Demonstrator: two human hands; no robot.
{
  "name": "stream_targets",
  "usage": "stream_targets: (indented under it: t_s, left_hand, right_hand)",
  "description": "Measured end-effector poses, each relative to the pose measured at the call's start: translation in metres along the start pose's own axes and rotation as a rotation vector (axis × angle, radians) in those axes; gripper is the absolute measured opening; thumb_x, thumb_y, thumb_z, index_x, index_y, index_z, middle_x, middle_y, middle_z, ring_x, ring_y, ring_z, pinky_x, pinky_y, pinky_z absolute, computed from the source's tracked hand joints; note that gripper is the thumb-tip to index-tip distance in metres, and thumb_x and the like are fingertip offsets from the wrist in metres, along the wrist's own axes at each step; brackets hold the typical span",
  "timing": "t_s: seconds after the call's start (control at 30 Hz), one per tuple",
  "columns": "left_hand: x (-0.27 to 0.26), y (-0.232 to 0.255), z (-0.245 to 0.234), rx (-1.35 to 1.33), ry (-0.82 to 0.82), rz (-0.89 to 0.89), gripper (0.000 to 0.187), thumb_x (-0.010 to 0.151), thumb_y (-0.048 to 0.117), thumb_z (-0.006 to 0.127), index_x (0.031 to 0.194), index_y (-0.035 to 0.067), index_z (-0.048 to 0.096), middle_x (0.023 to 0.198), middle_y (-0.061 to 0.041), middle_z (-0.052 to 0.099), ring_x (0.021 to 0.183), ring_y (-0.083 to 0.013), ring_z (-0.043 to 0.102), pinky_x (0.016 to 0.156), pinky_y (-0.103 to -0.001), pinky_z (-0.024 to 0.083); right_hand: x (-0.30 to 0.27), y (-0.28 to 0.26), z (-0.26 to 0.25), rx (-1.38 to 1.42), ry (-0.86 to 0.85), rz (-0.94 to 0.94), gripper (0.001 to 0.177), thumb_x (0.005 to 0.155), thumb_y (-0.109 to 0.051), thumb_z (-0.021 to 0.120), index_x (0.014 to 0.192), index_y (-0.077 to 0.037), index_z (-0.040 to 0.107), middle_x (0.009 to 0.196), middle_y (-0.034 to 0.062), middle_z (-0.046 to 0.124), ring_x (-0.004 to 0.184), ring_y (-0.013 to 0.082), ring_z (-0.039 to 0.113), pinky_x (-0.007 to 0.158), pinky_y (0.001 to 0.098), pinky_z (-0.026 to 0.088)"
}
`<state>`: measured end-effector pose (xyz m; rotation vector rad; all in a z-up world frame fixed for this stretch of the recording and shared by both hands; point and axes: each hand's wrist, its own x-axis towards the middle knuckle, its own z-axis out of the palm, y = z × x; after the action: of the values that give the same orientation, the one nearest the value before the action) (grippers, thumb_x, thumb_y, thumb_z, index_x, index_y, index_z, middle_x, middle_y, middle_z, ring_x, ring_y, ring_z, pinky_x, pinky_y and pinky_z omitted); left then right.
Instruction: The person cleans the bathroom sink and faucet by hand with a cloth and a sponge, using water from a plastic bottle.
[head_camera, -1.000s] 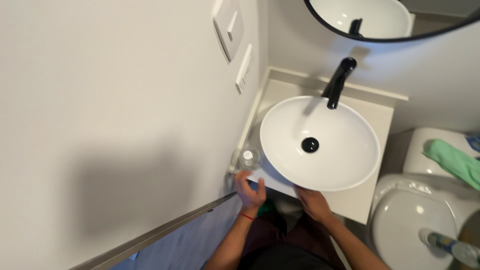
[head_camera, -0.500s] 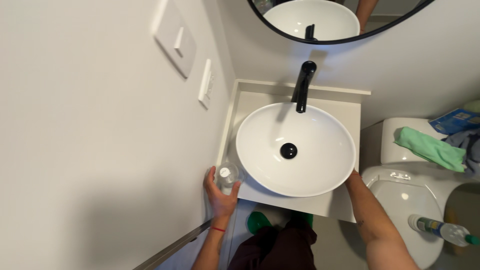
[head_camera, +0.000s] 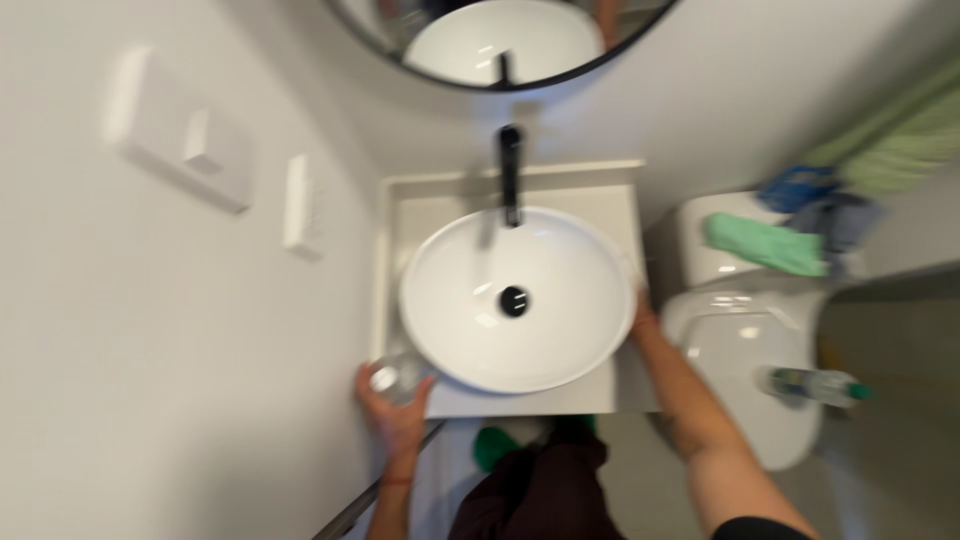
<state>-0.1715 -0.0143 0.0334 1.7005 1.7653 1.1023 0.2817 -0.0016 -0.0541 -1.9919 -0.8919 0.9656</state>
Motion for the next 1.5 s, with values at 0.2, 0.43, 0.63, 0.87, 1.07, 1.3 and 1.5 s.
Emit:
stream_targets:
  t_s: [0.2, 0.43, 0.63, 0.87, 1.07, 1.3, 1.5]
  left_hand:
    - [0.001, 0.014, 0.010, -0.002, 0.092, -0.036, 0.099, 0.071, 0.020, 0.092, 0.149, -0.005, 0.036, 0.142, -0.024, 0.053, 0.134, -0.0368, 0.051, 0.112, -0.047, 0.043]
    - [-0.006, 0.028, 0.000, -0.008, 0.208, 0.034, 0.091, 0.074, 0.019, 0.091, 0.147, -0.006, 0.042, 0.138, -0.024, 0.055, 0.127, -0.0340, 0.057, 0.108, -0.043, 0.050]
    - [-0.017, 0.082, -0.036, 0.039, 0.249, 0.221, 0.096, 0.067, 0.019, 0.094, 0.144, -0.007, 0.042, 0.129, -0.021, 0.060, 0.117, -0.0277, 0.065, 0.102, -0.039, 0.056]
    - [-0.017, 0.189, 0.006, -0.204, 0.200, 0.319, 0.098, 0.068, 0.013, 0.094, 0.148, -0.006, 0.040, 0.140, -0.020, 0.049, 0.123, -0.0297, 0.062, 0.108, -0.040, 0.056]
    - [-0.017, 0.312, 0.130, -0.296, -0.162, 0.601, 0.101, 0.066, 0.023, 0.097, 0.146, -0.005, 0.041, 0.123, -0.013, 0.068, 0.115, -0.0268, 0.068, 0.104, -0.040, 0.053]
    - [-0.080, 0.397, 0.327, -0.402, -0.542, 0.749, 0.079, 0.066, 0.023, 0.097, 0.133, 0.004, 0.058, 0.123, -0.010, 0.070, 0.111, -0.0304, 0.064, 0.098, -0.041, 0.052]
    - [-0.181, 0.352, 0.510, -0.395, -0.812, 0.760, 0.079, 0.063, 0.021, 0.095, 0.130, 0.006, 0.057, 0.121, -0.014, 0.066, 0.113, -0.0352, 0.062, 0.099, -0.044, 0.049]
  right_hand:
    - [-0.042, 0.007, -0.006, -0.641, -0.086, -0.310, 0.063, 0.087, -0.038, 0.069, 0.144, -0.015, 0.052, 0.148, 0.0099, 0.054, 0.139, 0.0293, 0.047, 0.115, 0.0357, 0.038]
    - [0.014, -0.030, -0.011, -0.240, -0.037, -0.161, 0.052, 0.098, -0.038, 0.059, 0.142, -0.011, 0.057, 0.146, 0.0109, 0.061, 0.134, 0.0276, 0.058, 0.112, 0.0369, 0.046]
    - [-0.003, 0.011, -0.001, -0.395, 0.001, -0.627, 0.067, 0.076, -0.035, 0.075, 0.134, -0.008, 0.057, 0.138, 0.0205, 0.057, 0.128, 0.0402, 0.050, 0.106, 0.0435, 0.044]
    - [-0.084, 0.030, -0.006, -0.253, -0.105, -0.634, 0.054, 0.085, 0.002, 0.055, 0.139, -0.003, 0.058, 0.140, 0.0297, 0.055, 0.122, 0.0462, 0.054, 0.099, 0.0448, 0.047]
    - [-0.076, 0.064, -0.047, 0.252, -0.158, 0.019, 0.035, 0.107, -0.010, 0.053, 0.141, -0.007, 0.063, 0.105, 0.0203, 0.070, 0.092, 0.0299, 0.067, 0.092, 0.0375, 0.055]
    - [-0.116, 0.181, -0.154, 0.966, 0.159, 0.136, 0.038, 0.102, -0.009, 0.052, 0.139, -0.001, 0.059, 0.118, 0.0106, 0.069, 0.103, 0.0201, 0.065, 0.095, 0.0360, 0.054]
    - [-0.207, 0.217, -0.224, 1.259, 0.469, 0.234, 0.042, 0.103, -0.013, 0.043, 0.140, 0.002, 0.052, 0.140, 0.0164, 0.059, 0.128, 0.0283, 0.059, 0.105, 0.0508, 0.052]
